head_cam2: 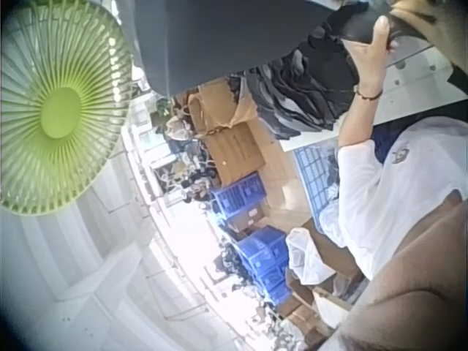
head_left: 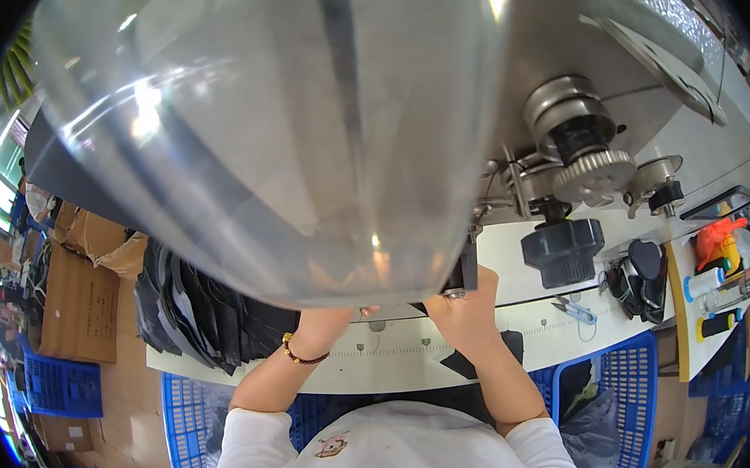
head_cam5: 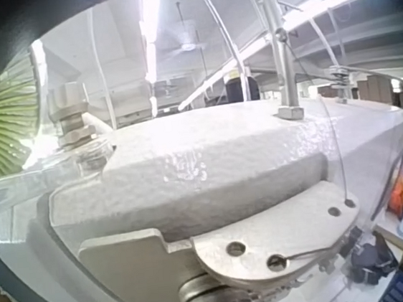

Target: Stitching leather shoe components together using an industrial sewing machine.

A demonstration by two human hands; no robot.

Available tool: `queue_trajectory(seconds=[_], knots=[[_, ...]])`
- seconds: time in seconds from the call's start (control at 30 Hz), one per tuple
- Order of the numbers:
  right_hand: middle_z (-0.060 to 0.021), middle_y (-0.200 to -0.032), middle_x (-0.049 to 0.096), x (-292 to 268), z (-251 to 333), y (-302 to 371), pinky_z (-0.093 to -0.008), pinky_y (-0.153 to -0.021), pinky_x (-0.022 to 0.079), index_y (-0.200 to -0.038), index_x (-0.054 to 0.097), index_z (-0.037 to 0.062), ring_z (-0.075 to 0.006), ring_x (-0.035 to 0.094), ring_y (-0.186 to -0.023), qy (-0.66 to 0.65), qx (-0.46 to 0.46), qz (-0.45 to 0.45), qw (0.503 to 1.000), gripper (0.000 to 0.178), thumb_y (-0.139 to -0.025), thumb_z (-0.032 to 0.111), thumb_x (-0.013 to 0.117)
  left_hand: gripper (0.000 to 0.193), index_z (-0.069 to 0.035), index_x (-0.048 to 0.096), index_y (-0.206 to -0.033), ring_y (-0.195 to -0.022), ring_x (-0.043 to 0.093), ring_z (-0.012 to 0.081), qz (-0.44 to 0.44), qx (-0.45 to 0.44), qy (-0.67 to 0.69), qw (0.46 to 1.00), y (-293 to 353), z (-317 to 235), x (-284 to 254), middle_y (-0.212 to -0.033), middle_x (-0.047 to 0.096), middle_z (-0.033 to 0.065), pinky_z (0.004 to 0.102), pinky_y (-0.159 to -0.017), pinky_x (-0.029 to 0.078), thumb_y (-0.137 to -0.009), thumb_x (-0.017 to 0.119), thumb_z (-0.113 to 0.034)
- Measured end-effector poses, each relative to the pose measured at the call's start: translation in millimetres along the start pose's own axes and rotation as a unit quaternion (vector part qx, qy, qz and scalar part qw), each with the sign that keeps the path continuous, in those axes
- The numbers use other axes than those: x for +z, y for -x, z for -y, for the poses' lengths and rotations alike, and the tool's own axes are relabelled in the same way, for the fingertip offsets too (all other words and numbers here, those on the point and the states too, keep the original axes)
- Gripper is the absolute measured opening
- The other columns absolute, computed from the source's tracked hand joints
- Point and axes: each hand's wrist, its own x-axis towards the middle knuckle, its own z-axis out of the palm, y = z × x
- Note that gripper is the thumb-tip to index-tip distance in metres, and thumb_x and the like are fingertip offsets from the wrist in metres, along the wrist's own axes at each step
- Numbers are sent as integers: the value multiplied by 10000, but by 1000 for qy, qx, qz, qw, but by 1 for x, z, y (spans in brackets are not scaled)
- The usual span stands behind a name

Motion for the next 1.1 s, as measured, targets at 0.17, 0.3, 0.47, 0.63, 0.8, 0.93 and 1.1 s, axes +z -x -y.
queue_trajectory(seconds=[0.17, 0.3, 0.47, 0.63, 0.8, 0.93, 1.1], knots=[[-72, -568, 486, -7, 4, -7, -271, -444, 364, -731, 562, 21, -192, 454, -463, 19, -5, 23, 1000, 93, -661, 53, 615, 79, 32, 535, -793, -450, 513, 71, -14, 53, 2, 999, -3, 13, -2, -633, 565, 67, 166, -376, 372, -752, 467, 28], [-71, -584, 498, -10, 6, -10, -269, -452, 370, -731, 560, 20, -194, 465, -475, 27, -19, 28, 999, 91, -662, 50, 610, 102, 39, 538, -787, -452, 524, 83, -52, 99, -144, 983, -4, 25, -8, -638, 573, 80, 167, -376, 381, -746, 444, 39], [-74, -599, 504, -10, 3, -15, -271, -450, 369, -686, 549, 12, -202, 470, -478, 34, -25, 23, 999, 78, -651, 43, 612, 123, 45, 528, -818, -454, 529, 96, -42, 93, -215, 971, -10, 27, -12, -653, 578, 89, 171, -381, 393, -752, 424, 38], [-79, -567, 471, -9, 5, -16, -278, -437, 356, -665, 540, 7, -203, 447, -458, 60, -65, -9, 996, 93, -647, 53, 619, 120, 61, 514, -825, -464, 537, 121, -42, 99, -225, 969, -8, 30, -10, -648, 568, 104, 182, -389, 408, -766, 411, 37], [-80, -542, 443, -8, 9, -19, -283, -429, 340, -661, 534, 9, -201, 425, -446, 50, -67, -29, 996, 84, -653, 49, 608, 104, 62, 514, -808, -465, 539, 124, -44, 114, -228, 966, -6, 34, -11, -630, 562, 101, 184, -389, 413, -774, 420, 35], [-79, -541, 445, -7, 6, -18, -279, -427, 339, -676, 539, 14, -199, 423, -442, 60, -85, -35, 994, 70, -656, 46, 598, 86, 51, 521, -805, -461, 535, 106, -35, 111, -248, 962, -9, 30, -13, -623, 564, 85, 180, -387, 411, -775, 444, 26], [-79, -544, 451, -3, 8, -19, -276, -432, 353, -683, 547, 19, -200, 426, -438, 24, -64, -50, 996, 62, -651, 42, 595, 80, 44, 533, -795, -449, 526, 88, -25, 106, -239, 965, -14, 15, -8, -615, 567, 71, 167, -382, 404, -769, 462, 18]])
